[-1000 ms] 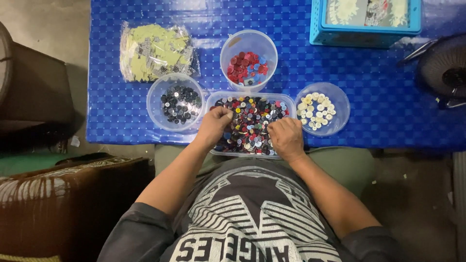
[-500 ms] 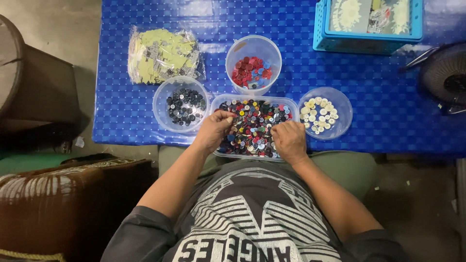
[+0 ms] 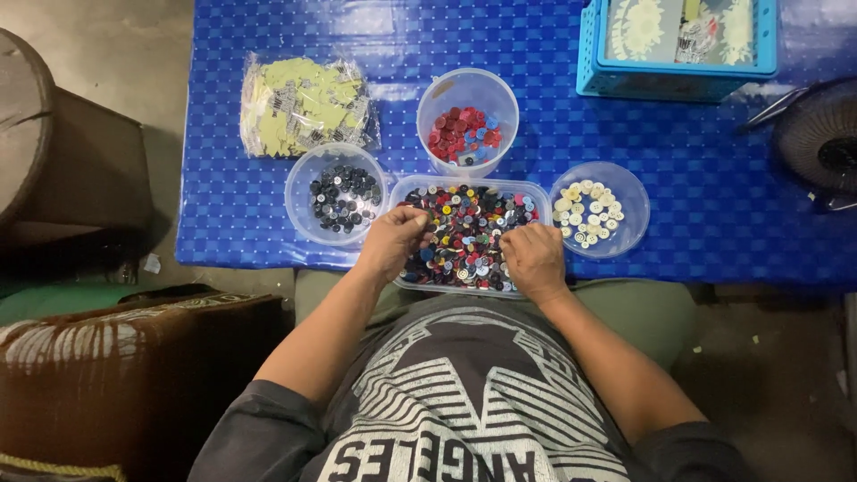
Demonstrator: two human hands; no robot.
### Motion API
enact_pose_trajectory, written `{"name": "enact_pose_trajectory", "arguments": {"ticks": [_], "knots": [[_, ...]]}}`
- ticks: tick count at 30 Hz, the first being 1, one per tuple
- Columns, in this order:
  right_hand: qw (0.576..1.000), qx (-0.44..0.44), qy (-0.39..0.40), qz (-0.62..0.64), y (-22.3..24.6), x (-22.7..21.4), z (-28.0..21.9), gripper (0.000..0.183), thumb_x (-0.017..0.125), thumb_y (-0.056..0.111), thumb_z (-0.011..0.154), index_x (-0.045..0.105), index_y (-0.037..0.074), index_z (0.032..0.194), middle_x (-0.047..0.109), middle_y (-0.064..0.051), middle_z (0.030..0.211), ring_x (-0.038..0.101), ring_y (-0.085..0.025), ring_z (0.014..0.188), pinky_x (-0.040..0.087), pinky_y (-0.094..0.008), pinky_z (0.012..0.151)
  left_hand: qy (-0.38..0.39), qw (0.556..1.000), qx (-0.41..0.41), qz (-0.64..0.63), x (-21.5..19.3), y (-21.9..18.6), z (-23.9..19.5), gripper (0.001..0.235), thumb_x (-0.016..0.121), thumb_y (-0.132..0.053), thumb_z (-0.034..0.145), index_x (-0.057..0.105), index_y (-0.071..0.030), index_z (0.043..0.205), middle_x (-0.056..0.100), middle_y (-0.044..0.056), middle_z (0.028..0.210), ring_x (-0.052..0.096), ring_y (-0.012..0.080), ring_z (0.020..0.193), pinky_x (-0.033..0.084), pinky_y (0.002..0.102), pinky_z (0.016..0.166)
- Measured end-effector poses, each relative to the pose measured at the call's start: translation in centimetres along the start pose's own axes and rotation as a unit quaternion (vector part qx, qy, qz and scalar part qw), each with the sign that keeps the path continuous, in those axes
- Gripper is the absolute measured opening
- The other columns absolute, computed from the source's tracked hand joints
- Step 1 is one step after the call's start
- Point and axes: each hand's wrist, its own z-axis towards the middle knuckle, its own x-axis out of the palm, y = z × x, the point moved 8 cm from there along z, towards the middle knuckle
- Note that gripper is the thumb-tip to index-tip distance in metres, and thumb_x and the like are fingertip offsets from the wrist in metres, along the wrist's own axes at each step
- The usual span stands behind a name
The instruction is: Sorting various colored buttons from a central container into separate bowls based on their characteristics.
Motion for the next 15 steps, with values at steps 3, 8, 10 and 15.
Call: {"name": "enact_pose_trajectory", "arguments": {"ticks": [3,8,10,15], "knots": [[1.0,0.009,0.009,0.008,-0.1,0.0,0.1,0.016,0.068,0.034,0.099,0.067,0.021,0.089,0.059,0.004,0.071,0.067,-0.018,0.084,0.044,-0.037,0.086,-0.011,0.999,-0.019,-0.028,0.0,-0.5,-0.3,0.017,0.071,-0.012,0.096,0.066,-0.002,0.108,0.07,0.01,0.084,0.075,0.0207,0.069,0.065,0.027,0.057],[1.0,0.013,0.014,0.014,-0.1,0.1,-0.1,0.015,0.067,0.031,0.099,0.066,0.02,0.089,0.06,0.003,0.071,0.068,-0.019,0.084,0.044,-0.037,0.087,-0.031,0.998,-0.043,-0.017,0.5,-1.9,-0.3,0.015,0.07,-0.019,0.097,0.066,-0.007,0.106,0.068,0.006,0.082,0.071,0.0162,0.066,0.063,0.024,0.057],[0.999,0.02,0.022,0.019,-0.2,0.2,-0.1,0.012,0.068,0.027,0.097,0.066,0.019,0.088,0.06,0.003,0.071,0.068,-0.019,0.084,0.044,-0.037,0.086,-0.035,0.999,-0.033,-0.012,1.4,-3.3,-0.1,0.015,0.07,-0.019,0.097,0.065,-0.007,0.103,0.066,0.004,0.081,0.068,0.0147,0.066,0.059,0.023,0.055],[0.999,0.024,0.013,0.026,-1.0,1.0,-0.8,0.013,0.065,0.031,0.099,0.066,0.022,0.09,0.061,0.005,0.074,0.066,-0.017,0.085,0.042,-0.036,0.087,-0.091,0.887,0.058,0.449,3.4,-7.7,0.6,0.019,0.071,-0.038,0.089,0.078,-0.023,0.097,0.075,0.001,0.079,0.075,0.0222,0.076,0.059,0.035,0.067]]}}
